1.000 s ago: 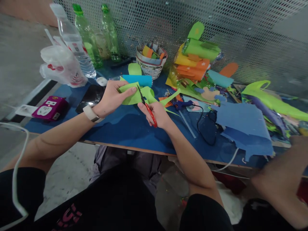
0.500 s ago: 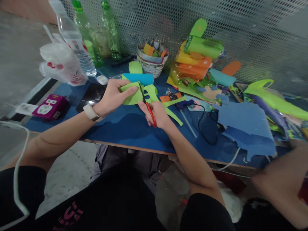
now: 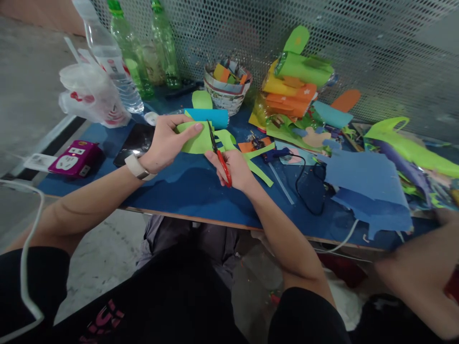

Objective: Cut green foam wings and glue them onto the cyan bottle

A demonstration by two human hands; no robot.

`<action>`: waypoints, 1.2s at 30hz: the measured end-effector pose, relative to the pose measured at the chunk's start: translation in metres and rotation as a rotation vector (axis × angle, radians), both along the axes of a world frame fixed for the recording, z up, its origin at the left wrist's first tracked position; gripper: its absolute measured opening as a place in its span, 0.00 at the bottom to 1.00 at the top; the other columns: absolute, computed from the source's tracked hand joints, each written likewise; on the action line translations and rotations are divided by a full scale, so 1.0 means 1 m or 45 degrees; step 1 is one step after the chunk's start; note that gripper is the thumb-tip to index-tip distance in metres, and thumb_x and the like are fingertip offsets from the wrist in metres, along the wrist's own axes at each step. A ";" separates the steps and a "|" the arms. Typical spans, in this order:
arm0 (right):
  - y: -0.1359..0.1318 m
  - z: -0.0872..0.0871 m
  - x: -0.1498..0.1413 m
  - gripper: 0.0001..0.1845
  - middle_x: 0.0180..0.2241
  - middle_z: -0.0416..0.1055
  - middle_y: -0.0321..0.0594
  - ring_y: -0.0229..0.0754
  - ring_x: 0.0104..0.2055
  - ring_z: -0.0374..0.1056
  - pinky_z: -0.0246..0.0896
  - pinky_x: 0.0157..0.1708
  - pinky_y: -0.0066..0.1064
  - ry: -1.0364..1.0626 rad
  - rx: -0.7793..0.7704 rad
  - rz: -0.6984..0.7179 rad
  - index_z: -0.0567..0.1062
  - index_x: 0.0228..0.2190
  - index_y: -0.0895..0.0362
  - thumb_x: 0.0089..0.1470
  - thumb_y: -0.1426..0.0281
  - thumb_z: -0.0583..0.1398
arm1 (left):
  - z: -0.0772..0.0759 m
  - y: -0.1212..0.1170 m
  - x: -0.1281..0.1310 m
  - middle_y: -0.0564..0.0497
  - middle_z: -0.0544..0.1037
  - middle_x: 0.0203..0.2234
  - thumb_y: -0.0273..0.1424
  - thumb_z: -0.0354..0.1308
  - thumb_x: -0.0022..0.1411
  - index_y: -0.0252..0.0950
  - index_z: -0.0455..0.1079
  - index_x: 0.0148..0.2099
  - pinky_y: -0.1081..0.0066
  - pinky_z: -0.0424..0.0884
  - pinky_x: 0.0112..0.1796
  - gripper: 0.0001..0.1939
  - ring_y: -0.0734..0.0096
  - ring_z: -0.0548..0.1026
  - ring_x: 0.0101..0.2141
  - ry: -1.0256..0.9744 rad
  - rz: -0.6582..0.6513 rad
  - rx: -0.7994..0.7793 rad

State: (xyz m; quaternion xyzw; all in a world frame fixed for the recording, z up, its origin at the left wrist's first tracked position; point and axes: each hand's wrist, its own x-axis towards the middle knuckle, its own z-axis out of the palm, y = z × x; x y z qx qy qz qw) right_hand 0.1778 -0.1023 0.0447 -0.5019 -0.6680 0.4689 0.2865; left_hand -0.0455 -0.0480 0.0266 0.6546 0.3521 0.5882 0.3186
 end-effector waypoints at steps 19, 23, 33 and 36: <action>0.008 -0.005 0.020 0.47 0.13 0.65 0.37 0.37 0.13 0.62 0.60 0.16 0.34 -0.083 0.089 0.160 0.63 0.16 0.49 0.67 0.27 0.65 | 0.012 0.007 -0.012 0.47 0.84 0.28 0.46 0.82 0.65 0.38 0.86 0.35 0.66 0.69 0.27 0.18 0.69 0.74 0.27 0.149 -0.160 0.023; 0.006 0.005 0.018 0.49 0.12 0.66 0.39 0.38 0.15 0.63 0.63 0.19 0.34 -0.136 0.105 0.177 0.64 0.14 0.50 0.68 0.27 0.65 | 0.008 0.009 -0.011 0.48 0.85 0.30 0.47 0.81 0.66 0.40 0.86 0.35 0.66 0.73 0.31 0.18 0.68 0.77 0.30 0.084 -0.062 0.135; 0.011 -0.012 0.021 0.47 0.13 0.66 0.37 0.40 0.15 0.66 0.62 0.18 0.37 -0.014 0.194 0.049 0.66 0.18 0.48 0.65 0.23 0.62 | -0.003 0.005 -0.002 0.51 0.80 0.38 0.54 0.85 0.63 0.40 0.77 0.52 0.71 0.79 0.32 0.31 0.67 0.85 0.35 -0.237 -0.131 -0.141; 0.011 -0.013 0.020 0.47 0.13 0.66 0.37 0.41 0.15 0.66 0.63 0.19 0.38 0.011 0.229 0.038 0.66 0.18 0.48 0.67 0.23 0.62 | -0.007 0.004 0.002 0.54 0.78 0.33 0.52 0.86 0.63 0.40 0.76 0.51 0.73 0.77 0.28 0.30 0.69 0.83 0.31 -0.305 -0.227 -0.292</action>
